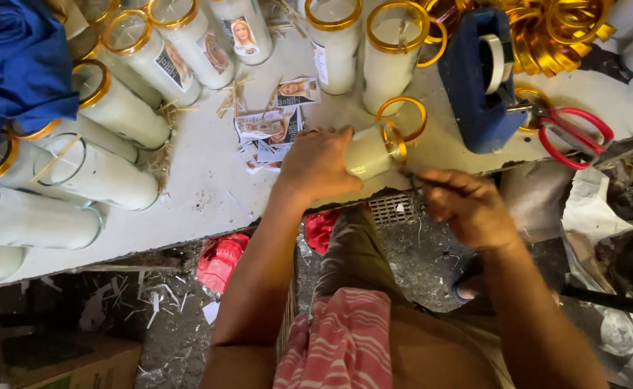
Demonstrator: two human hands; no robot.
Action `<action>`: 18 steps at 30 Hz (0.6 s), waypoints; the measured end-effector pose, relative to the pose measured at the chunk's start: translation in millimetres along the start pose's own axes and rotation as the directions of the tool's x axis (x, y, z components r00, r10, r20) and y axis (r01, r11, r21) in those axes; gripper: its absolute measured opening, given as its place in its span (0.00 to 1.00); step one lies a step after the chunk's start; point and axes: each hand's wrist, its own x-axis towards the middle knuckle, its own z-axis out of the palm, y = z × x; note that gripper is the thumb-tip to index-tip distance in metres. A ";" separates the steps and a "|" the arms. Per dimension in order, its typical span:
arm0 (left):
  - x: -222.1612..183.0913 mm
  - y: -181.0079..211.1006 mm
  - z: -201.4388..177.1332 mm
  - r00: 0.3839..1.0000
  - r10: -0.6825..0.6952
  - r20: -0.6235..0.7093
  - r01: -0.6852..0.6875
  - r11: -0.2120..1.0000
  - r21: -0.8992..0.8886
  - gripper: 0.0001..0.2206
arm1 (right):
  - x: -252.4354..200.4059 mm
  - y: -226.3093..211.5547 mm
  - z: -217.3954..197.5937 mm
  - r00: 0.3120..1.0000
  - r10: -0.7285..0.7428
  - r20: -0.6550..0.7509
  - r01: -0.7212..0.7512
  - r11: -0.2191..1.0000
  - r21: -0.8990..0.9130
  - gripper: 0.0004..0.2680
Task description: Assembling candles by attaching gold rings to glass jars and applying labels.
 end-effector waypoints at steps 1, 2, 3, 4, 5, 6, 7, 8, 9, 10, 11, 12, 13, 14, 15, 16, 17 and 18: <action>1.1 0.1 1.3 1.000 0.000 -0.001 0.000 1.000 0.000 0.28 | -4.3 -0.8 -1.6 1.000 -0.001 0.001 0.001 1.000 0.000 0.13; 0.5 -0.6 3.4 0.999 0.021 -0.037 -0.021 1.000 0.014 0.28 | -8.5 -0.6 -2.7 0.996 -0.048 -0.081 0.043 0.997 -0.062 0.13; -0.3 -1.8 5.6 0.996 0.043 -0.073 -0.041 0.999 0.028 0.29 | -12.5 0.0 -3.6 0.982 -0.100 -0.160 0.080 0.989 -0.126 0.14; -1.7 -1.3 5.2 0.997 0.034 -0.071 -0.033 0.999 0.024 0.29 | -17.2 -13.9 0.7 0.984 -0.091 -0.155 0.072 0.990 -0.125 0.14; -3.0 -0.5 4.8 0.998 0.024 -0.057 -0.023 1.000 0.017 0.31 | -21.6 -28.1 4.8 0.967 -0.233 -0.100 0.227 0.972 -0.065 0.13; -1.9 1.4 3.0 0.999 0.020 -0.047 -0.020 1.000 0.012 0.33 | -25.5 -43.9 8.1 0.924 -0.379 -0.056 0.379 0.925 0.001 0.14; -3.3 -1.7 3.1 0.999 0.018 -0.049 -0.018 1.000 0.010 0.33 | -21.6 -41.1 3.6 0.925 -0.377 -0.054 0.378 0.926 0.000 0.14; -1.9 -2.2 3.9 0.998 0.032 -0.060 -0.030 0.999 0.020 0.31 | -21.4 -39.2 -1.9 0.914 -0.394 -0.097 0.396 0.918 -0.005 0.13; 0.2 -1.9 4.8 0.997 0.045 -0.070 -0.043 0.999 0.029 0.29 | -21.4 -38.0 -8.4 0.901 -0.411 -0.140 0.414 0.910 -0.010 0.13; 1.5 -1.3 3.5 0.996 0.063 -0.068 -0.061 0.998 0.028 0.29 | -22.6 -35.8 -7.1 0.895 -0.420 -0.151 0.421 0.907 -0.021 0.13; 2.9 -0.7 2.3 0.997 0.059 -0.045 -0.058 0.998 0.026 0.29 | -23.8 -33.6 -6.0 0.914 -0.381 -0.138 0.394 0.915 0.088 0.12; 2.1 -2.2 0.5 0.999 0.046 -0.025 -0.045 0.999 0.025 0.28 | -22.4 -30.0 -3.8 0.933 -0.342 -0.113 0.358 0.912 0.202 0.12; 4.4 -0.2 -0.4 0.998 0.056 -0.026 -0.055 0.998 0.026 0.28 | -23.7 -28.0 -9.8 0.930 -0.348 -0.118 0.365 0.910 0.196 0.12; 3.2 0.1 -0.5 0.999 0.035 -0.005 -0.035 0.999 0.019 0.30 | -25.3 -23.5 -14.3 0.929 -0.351 -0.115 0.367 0.914 0.173 0.12; 1.9 0.2 -0.4 1.000 0.016 0.016 -0.016 1.000 0.014 0.31 | -26.8 -18.7 -18.6 0.929 -0.354 -0.112 0.368 0.918 0.149 0.12; 0.7 0.7 -1.1 1.000 0.016 0.020 -0.016 1.000 0.015 0.31 | -29.7 -15.6 -21.9 0.929 -0.353 -0.115 0.367 0.918 0.152 0.12; -0.6 1.2 -1.9 1.000 0.012 0.026 -0.012 1.000 -0.003 0.32 | -32.7 -12.7 -25.1 0.917 -0.353 -0.187 0.372 0.925 0.079 0.11; 0.0 2.5 -3.6 1.000 0.011 0.026 -0.010 1.000 -0.022 0.33 | -34.1 -11.7 -29.4 0.898 -0.360 -0.254 0.373 0.928 0.004 0.11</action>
